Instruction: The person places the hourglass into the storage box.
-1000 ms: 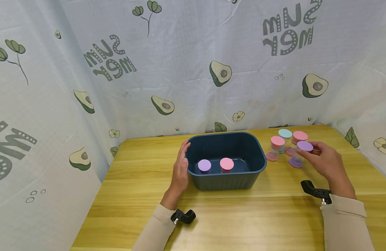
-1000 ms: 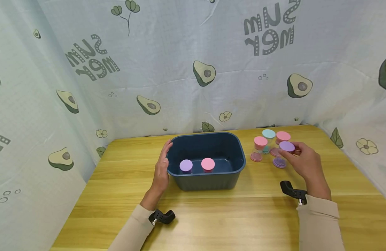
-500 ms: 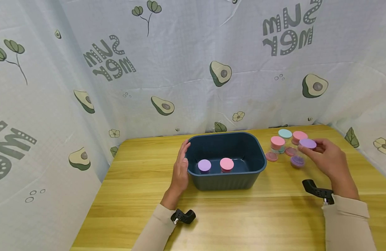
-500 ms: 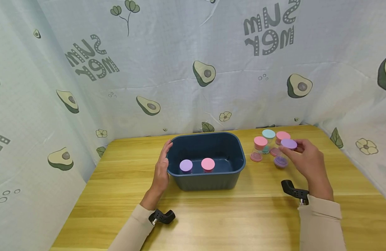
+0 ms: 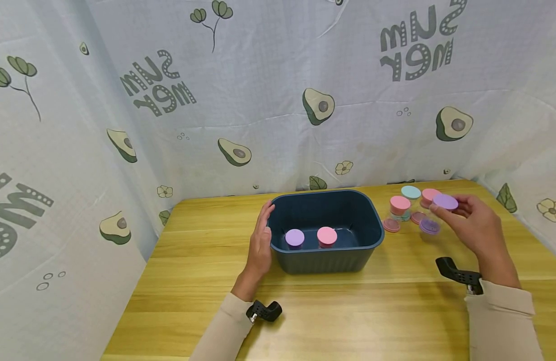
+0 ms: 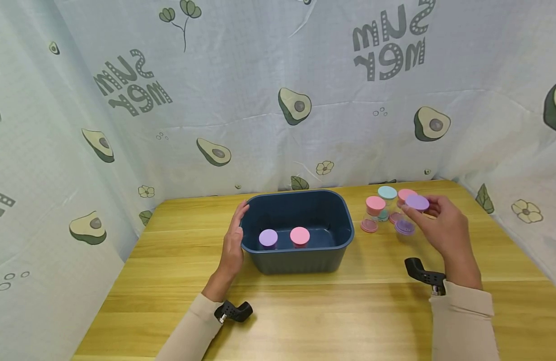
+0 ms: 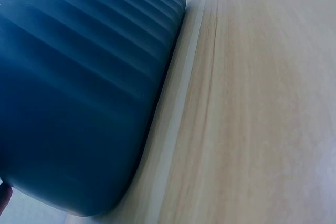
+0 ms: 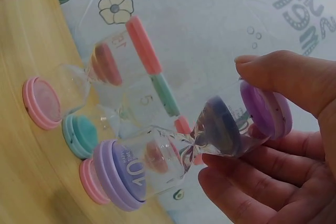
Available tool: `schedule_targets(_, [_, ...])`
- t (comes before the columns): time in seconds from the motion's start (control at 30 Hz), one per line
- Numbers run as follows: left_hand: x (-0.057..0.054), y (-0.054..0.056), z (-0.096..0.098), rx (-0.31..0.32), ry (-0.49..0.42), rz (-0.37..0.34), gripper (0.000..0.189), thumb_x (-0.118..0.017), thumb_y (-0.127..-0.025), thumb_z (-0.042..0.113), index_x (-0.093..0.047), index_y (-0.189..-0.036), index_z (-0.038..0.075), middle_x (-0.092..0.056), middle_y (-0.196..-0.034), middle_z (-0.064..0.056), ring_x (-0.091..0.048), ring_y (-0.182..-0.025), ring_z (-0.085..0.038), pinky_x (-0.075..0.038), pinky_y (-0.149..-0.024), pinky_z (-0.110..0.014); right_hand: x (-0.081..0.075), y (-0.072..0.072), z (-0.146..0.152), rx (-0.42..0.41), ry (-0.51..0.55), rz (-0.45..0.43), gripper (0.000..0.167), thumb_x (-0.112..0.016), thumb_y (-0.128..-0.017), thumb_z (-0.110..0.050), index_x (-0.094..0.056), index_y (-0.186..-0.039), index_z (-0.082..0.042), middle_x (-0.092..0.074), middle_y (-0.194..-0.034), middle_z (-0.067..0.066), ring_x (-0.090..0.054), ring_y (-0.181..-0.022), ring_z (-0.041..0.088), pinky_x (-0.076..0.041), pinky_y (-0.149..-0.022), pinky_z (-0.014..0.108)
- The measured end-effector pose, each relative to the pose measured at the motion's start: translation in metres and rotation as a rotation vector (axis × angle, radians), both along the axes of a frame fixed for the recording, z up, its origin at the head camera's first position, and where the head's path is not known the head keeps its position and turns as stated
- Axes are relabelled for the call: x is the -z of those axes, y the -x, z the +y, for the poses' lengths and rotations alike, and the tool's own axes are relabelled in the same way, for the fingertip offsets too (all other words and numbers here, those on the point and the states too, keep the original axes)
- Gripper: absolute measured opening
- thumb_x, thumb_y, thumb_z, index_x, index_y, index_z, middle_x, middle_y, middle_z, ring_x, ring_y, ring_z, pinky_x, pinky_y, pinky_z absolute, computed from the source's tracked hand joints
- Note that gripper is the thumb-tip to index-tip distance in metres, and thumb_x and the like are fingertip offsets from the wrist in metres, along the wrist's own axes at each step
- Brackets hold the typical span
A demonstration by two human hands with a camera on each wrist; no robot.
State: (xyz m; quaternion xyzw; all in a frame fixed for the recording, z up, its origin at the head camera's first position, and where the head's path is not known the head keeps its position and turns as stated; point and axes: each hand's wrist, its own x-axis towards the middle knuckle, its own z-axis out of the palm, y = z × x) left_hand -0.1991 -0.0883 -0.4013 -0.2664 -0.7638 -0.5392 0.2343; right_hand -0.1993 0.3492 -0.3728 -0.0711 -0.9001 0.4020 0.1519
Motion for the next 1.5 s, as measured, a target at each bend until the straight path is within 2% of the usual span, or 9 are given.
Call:
schedule_targets(0.1, [0.0, 0.0, 0.0, -0.001, 0.0, -0.002, 0.052, -0.027, -0.089, -0.006, -0.035, -0.139, -0.015, -0.028, -0.151, -0.029, -0.025, -0.14, -0.044, -0.024, -0.11, -0.059, -0.004, -0.001, -0.003, -0.003, 0.001, 0.023, 0.066, -0.069, -0.087, -0.04, -0.048, -0.129, 0.006, -0.054, -0.106, -0.003, -0.042, -0.078, -0.02, -0.041, -0.059, 0.004])
schedule_targets(0.33, [0.038, 0.027, -0.005, -0.004, -0.001, 0.037, 0.052, -0.024, -0.098, 0.017, -0.035, -0.148, 0.006, -0.025, -0.158, -0.006, -0.022, -0.145, -0.024, -0.022, -0.113, -0.053, -0.013, -0.004, -0.011, -0.016, 0.023, 0.058, 0.065, -0.07, -0.086, -0.038, -0.048, -0.13, 0.004, -0.047, -0.094, -0.025, -0.045, -0.077, -0.022, -0.043, -0.059, 0.004])
schedule_targets(0.4, [0.039, 0.027, -0.005, -0.007, 0.0, 0.04, 0.052, -0.024, -0.098, 0.016, -0.035, -0.148, 0.006, -0.025, -0.158, -0.006, -0.021, -0.145, -0.025, -0.022, -0.113, -0.053, -0.015, -0.004, -0.014, -0.017, 0.024, 0.057, 0.066, -0.07, -0.086, -0.039, -0.048, -0.131, 0.004, -0.05, -0.097, -0.021, -0.045, -0.078, -0.021, -0.043, -0.059, 0.004])
schedule_targets(0.57, [0.04, 0.028, -0.006, -0.012, 0.002, 0.038, 0.052, -0.024, -0.098, 0.016, -0.035, -0.148, 0.006, -0.025, -0.158, -0.007, -0.022, -0.145, -0.024, -0.022, -0.113, -0.053, -0.017, -0.004, -0.023, -0.013, -0.004, 0.05, 0.068, -0.07, -0.085, -0.041, -0.049, -0.132, 0.004, -0.055, -0.114, 0.008, -0.043, -0.08, -0.02, -0.041, -0.059, 0.003])
schedule_targets(0.67, [0.04, 0.027, -0.005, -0.025, 0.012, 0.028, 0.052, -0.024, -0.097, 0.013, -0.035, -0.147, 0.004, -0.026, -0.157, -0.009, -0.023, -0.145, -0.024, -0.024, -0.113, -0.052, -0.018, -0.004, -0.026, -0.01, -0.018, 0.049, 0.067, -0.069, -0.086, -0.042, -0.049, -0.132, 0.003, -0.054, -0.118, 0.013, -0.04, -0.081, -0.02, -0.039, -0.06, 0.002])
schedule_targets(0.8, [0.038, 0.027, -0.005, -0.03, 0.014, 0.015, 0.052, -0.025, -0.094, 0.005, -0.035, -0.145, -0.002, -0.027, -0.156, -0.016, -0.024, -0.144, -0.029, -0.024, -0.112, -0.055, -0.02, -0.005, -0.029, -0.008, -0.017, 0.06, 0.065, -0.068, -0.086, -0.042, -0.05, -0.131, 0.002, -0.055, -0.115, 0.008, -0.04, -0.082, -0.019, -0.039, -0.06, 0.002])
schedule_targets(0.97, [0.036, 0.027, -0.004, -0.019, 0.003, 0.014, 0.053, -0.025, -0.092, -0.001, -0.035, -0.144, -0.006, -0.026, -0.155, -0.019, -0.024, -0.143, -0.035, -0.024, -0.11, -0.058, -0.024, -0.005, -0.034, -0.015, 0.021, 0.081, 0.064, -0.069, -0.087, -0.039, -0.05, -0.132, 0.002, -0.054, -0.109, -0.009, -0.042, -0.084, -0.017, -0.039, -0.063, 0.001])
schedule_targets(1.17, [0.037, 0.028, -0.006, -0.032, 0.016, 0.021, 0.052, -0.024, -0.097, 0.013, -0.035, -0.147, 0.005, -0.026, -0.157, -0.008, -0.023, -0.144, -0.025, -0.025, -0.112, -0.052, -0.03, -0.006, -0.041, -0.045, 0.09, 0.116, 0.063, -0.069, -0.088, -0.033, -0.048, -0.135, 0.003, -0.049, -0.103, -0.023, -0.046, -0.087, -0.017, -0.04, -0.068, 0.0])
schedule_targets(1.5, [0.037, 0.032, -0.008, -0.008, 0.001, 0.013, 0.052, -0.023, -0.1, 0.026, -0.035, -0.148, 0.008, -0.026, -0.156, -0.015, -0.023, -0.145, -0.023, -0.027, -0.11, -0.056, -0.04, -0.01, -0.054, -0.07, 0.195, 0.161, 0.058, -0.073, -0.085, -0.025, -0.05, -0.135, -0.004, -0.056, -0.1, -0.027, -0.056, -0.088, -0.015, -0.044, -0.071, 0.002])
